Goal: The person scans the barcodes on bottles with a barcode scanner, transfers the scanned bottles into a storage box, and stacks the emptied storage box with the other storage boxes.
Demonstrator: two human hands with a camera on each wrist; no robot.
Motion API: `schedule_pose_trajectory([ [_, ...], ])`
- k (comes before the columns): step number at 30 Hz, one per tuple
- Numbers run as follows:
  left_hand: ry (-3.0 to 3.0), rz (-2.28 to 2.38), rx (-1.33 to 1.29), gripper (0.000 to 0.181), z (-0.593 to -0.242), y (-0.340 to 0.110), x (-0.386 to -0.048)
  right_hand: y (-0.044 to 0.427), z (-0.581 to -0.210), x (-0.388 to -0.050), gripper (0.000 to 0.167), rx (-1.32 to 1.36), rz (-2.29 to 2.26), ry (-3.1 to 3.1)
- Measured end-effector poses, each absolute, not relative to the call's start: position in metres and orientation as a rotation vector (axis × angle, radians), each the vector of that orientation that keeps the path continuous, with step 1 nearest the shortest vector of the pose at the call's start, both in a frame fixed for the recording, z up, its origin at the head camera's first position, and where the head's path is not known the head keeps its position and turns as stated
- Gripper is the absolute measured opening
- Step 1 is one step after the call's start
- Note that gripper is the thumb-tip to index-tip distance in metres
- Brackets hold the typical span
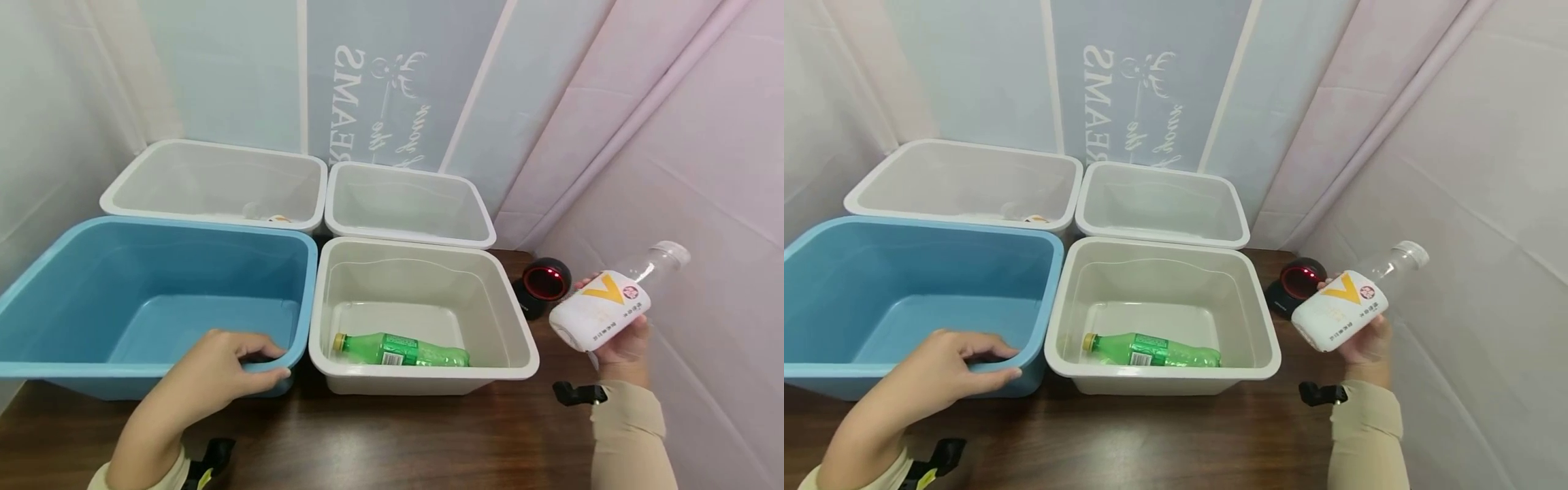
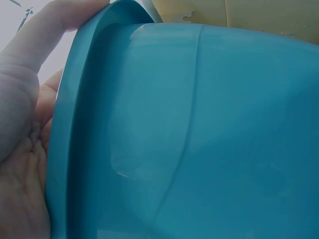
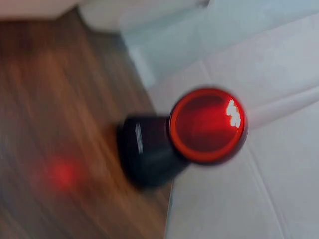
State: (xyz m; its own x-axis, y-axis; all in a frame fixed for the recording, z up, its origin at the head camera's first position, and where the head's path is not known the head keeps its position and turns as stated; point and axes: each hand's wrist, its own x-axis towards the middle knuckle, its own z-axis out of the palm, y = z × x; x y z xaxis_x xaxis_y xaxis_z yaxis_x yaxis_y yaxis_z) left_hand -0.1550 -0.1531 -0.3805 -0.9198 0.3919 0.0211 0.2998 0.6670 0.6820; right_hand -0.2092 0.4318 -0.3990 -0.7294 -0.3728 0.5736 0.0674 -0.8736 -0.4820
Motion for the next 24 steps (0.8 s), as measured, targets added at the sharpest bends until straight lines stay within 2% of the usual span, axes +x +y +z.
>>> schedule_pose_trajectory([
  [8,2.791,1.066,0.557,0.012,-0.384,-0.159,-0.15,0.402,-0.387,-0.222,0.068,-1.204,-2.558,0.515],
  [17,2.806,1.06,0.545,0.015,-0.384,-0.159,-0.15,0.408,-0.386,-0.226,0.066,-1.142,-2.612,0.596],
  [24,2.8,1.068,0.547,0.014,-0.383,-0.159,-0.15,0.424,-0.399,-0.226,0.063,-1.095,-2.63,0.647],
])
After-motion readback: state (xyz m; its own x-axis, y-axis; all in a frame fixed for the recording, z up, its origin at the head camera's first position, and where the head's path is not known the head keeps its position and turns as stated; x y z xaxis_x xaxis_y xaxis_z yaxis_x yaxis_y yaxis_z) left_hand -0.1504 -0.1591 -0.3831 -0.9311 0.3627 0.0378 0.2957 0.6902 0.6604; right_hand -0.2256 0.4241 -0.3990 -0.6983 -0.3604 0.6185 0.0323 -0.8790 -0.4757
